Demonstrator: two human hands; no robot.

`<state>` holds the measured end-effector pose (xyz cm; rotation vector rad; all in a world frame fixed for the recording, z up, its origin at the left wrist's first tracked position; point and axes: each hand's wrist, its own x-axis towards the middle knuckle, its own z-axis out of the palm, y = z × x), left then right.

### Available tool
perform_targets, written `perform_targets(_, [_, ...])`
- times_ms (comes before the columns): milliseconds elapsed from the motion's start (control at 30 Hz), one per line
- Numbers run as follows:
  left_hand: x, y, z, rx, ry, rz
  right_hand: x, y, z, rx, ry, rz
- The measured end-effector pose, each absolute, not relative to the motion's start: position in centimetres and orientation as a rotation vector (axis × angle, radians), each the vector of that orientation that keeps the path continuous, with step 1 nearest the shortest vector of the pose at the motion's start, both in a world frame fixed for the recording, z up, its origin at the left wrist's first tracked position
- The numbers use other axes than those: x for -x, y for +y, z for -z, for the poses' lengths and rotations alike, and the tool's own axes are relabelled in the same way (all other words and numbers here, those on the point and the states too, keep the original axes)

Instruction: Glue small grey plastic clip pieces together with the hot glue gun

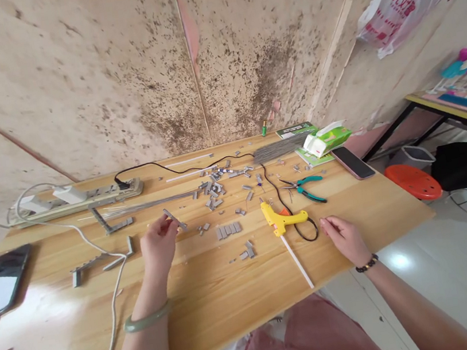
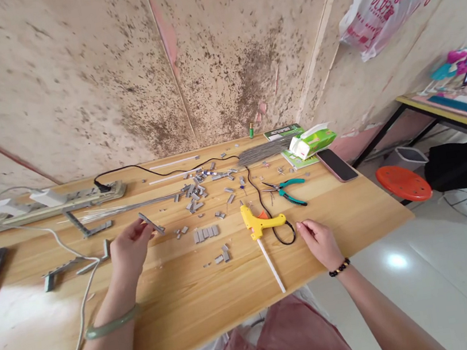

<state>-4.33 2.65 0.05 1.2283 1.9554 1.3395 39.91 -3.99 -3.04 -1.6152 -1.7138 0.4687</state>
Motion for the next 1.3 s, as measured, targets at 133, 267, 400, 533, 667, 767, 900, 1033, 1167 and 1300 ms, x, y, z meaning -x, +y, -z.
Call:
perform_targets(133, [4.2, 2.9, 0.1, -0.834, 1.507, -1.537, -39.9, -4.0, 3.1, 1.615, -1.693, -0.481])
perform_targets(267, [3.6, 2.7, -0.8, -0.651, 1.253, -1.550, -39.9, -3.9, 3.1, 1.600, -1.683, -0.501])
perform_targets(400, [3.1, 2.4, -1.6, -0.597, 1.108, -1.525, -40.1, -3.7, 3.3, 1.594, -1.669, -0.498])
perform_targets(533, [2.1, 1.7, -1.9, -0.596, 0.971, -1.414, -40.2, -4.0, 3.3, 1.594, -1.577, -0.404])
perform_targets(667, [0.2, 0.5, -1.7, -0.660, 0.836, -1.216, -37.3, -5.4, 1.5, 1.462, -1.622, -0.254])
perform_targets(767, [-1.2, -0.3, -1.3, -0.701, 0.774, -1.100, -32.2, -6.4, -0.9, 1.267, -1.775, -0.444])
perform_targets(900, [-2.1, -1.1, -0.8, -0.738, 0.727, -1.007, -24.9, -5.9, -2.7, 1.102, -1.688, -1.087])
perform_targets(1033, [-2.3, -1.4, -0.9, -0.784, 0.663, -0.980, -21.0, -4.8, -2.2, 0.921, -1.477, -1.575])
perform_targets(1167, [-2.4, -1.4, -1.0, -0.805, 0.653, -1.006, -20.5, -4.5, -1.6, 0.920, -1.422, -1.513])
perform_targets(1300, [-2.8, -1.4, -0.8, -0.914, 0.664, -0.975, -21.0, -4.6, -1.8, 1.026, -1.596, -1.208])
